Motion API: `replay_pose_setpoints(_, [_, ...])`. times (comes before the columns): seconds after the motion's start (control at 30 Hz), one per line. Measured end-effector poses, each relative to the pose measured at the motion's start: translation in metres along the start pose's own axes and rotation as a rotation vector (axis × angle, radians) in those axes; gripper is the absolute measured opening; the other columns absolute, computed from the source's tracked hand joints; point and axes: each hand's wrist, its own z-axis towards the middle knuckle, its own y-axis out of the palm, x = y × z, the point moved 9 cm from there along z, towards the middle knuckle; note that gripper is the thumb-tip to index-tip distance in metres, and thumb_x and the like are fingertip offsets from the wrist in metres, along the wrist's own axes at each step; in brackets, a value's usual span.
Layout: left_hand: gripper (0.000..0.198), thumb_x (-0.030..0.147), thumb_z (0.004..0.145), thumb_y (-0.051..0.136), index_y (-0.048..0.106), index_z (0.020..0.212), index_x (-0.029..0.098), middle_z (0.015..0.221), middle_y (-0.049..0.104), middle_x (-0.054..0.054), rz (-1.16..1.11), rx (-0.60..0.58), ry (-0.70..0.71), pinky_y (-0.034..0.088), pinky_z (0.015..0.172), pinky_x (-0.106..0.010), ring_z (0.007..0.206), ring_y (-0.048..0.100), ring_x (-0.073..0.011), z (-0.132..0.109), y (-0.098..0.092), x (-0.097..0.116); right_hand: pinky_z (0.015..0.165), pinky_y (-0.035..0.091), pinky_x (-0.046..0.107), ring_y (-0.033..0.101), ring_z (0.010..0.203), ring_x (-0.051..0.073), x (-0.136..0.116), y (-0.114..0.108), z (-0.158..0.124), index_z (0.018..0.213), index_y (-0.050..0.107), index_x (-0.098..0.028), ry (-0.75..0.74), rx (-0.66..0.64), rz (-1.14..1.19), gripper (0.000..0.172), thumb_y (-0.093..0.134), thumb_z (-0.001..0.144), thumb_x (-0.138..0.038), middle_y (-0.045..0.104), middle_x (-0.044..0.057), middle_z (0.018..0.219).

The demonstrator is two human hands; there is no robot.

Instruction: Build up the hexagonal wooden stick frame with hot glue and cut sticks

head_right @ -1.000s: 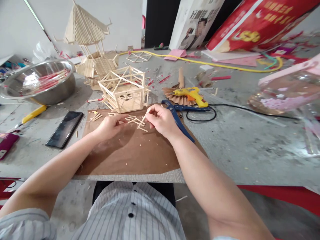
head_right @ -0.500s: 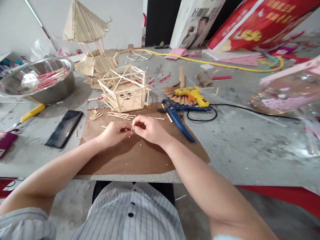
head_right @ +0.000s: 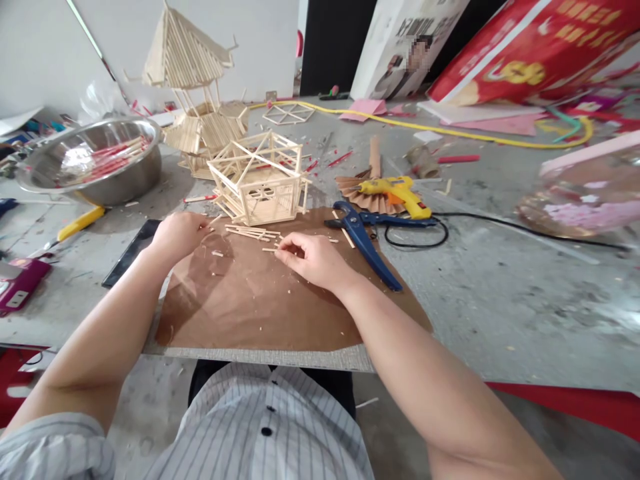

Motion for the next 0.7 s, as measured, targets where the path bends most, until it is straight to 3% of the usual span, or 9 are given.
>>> replay_pose_setpoints(0.23, [0.031, 0.027, 0.078, 0.04, 0.066, 0.09, 0.016, 0.093, 0.066, -0.013, 0.036, -0.056, -0.036, 0.047, 0.07, -0.037, 0.089, 0.061, -0.0293, 0.006, 0.013, 0.0, 0.053, 0.041, 0.024, 0.054, 0.056, 0.012, 0.004, 0.0, 0.0, 0.075, 0.061, -0.016, 0.02, -0.014, -0.004, 0.018, 0.056, 0.075, -0.033, 0.063, 0.003, 0.066])
replay_pose_setpoints(0.7, [0.031, 0.018, 0.077, 0.039, 0.066, 0.087, 0.009, 0.09, 0.066, -0.017, 0.055, -0.142, 0.059, 0.046, 0.073, -0.035, 0.085, 0.061, -0.0276, 0.007, 0.026, 0.009, 0.053, 0.04, 0.024, 0.052, 0.054, 0.011, 0.006, 0.001, 0.0, 0.075, 0.061, -0.016, 0.034, -0.02, -0.023, 0.018, 0.055, 0.075, -0.033, 0.062, 0.002, 0.065])
